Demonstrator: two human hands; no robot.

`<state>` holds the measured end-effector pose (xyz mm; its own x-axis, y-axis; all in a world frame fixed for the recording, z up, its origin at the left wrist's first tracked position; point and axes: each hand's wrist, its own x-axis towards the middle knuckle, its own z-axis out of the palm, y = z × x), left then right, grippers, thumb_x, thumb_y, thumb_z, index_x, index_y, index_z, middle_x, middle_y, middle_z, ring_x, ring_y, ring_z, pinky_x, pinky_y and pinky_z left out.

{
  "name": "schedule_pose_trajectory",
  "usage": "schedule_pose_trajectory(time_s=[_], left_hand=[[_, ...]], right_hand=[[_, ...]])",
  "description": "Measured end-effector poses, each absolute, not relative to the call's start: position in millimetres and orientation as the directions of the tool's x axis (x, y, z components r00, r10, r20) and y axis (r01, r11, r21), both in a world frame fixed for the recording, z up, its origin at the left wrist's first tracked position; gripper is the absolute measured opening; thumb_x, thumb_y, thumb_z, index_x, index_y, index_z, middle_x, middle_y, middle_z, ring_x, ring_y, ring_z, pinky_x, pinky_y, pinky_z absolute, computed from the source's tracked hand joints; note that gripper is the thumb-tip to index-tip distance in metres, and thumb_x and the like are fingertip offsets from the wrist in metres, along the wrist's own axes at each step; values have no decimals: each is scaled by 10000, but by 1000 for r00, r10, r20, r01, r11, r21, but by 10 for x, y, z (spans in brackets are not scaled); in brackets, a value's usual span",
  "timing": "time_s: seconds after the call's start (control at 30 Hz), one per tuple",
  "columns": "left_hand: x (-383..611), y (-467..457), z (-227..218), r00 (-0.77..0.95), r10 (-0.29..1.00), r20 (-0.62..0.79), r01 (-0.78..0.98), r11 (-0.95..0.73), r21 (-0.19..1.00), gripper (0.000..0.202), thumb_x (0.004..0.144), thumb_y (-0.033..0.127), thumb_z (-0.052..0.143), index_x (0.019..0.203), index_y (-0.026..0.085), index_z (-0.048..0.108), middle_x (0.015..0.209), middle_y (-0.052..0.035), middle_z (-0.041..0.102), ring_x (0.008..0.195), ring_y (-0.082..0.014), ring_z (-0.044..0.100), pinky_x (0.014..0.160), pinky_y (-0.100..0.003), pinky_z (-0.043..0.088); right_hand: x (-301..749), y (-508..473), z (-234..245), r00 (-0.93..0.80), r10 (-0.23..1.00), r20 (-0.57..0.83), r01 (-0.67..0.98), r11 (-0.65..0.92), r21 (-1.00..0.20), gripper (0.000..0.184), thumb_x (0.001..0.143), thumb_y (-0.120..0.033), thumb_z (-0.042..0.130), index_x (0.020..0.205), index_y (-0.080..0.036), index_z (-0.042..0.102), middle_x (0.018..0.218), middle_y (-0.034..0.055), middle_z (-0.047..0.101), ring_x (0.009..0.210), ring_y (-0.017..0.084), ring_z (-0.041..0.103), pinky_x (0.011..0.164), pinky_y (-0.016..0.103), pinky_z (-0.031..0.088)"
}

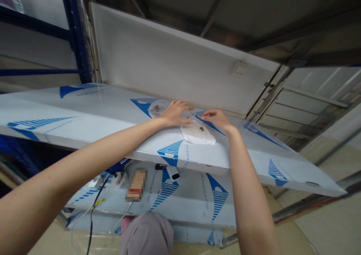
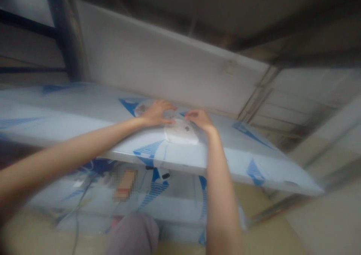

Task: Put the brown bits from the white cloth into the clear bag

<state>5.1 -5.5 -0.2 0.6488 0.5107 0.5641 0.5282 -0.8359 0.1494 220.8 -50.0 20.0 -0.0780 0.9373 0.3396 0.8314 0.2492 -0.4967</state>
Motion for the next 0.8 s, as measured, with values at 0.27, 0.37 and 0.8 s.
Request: schedule_pose_trajectory(time_s=[0.27, 0.37, 0.8], left_hand=[[69, -10, -31, 659, 475, 583, 456, -869, 193, 554, 766, 451, 700, 1227, 163, 594, 1223, -102, 621, 1184, -265, 486, 1022, -411, 325], [64, 15, -40, 657, 471, 589, 455, -870, 189, 544, 771, 454, 693, 1221, 163, 598, 1213, -97, 628, 1170, -265, 496, 1014, -408, 338], [39, -9, -13, 645, 530, 551, 525, -831, 185, 554, 794, 462, 663, 1254, 164, 582, 1262, -104, 600, 1220, -279, 468, 1048, -425, 304]], right_hand=[[1900, -417, 113, -182, 847, 500, 687, 473, -552, 106, 719, -259, 678, 792, -217, 743, 894, 49, 738, 787, 178, 598, 724, 317, 434], [1939, -439, 138, -126, 837, 533, 701, 455, -549, 156, 743, -289, 659, 835, -198, 748, 917, 64, 738, 820, 186, 606, 745, 319, 436], [2430, -436, 76, -149, 989, 18, 902, 143, -406, 97, 607, -122, 706, 648, -207, 726, 776, 39, 744, 731, 191, 649, 705, 287, 468]])
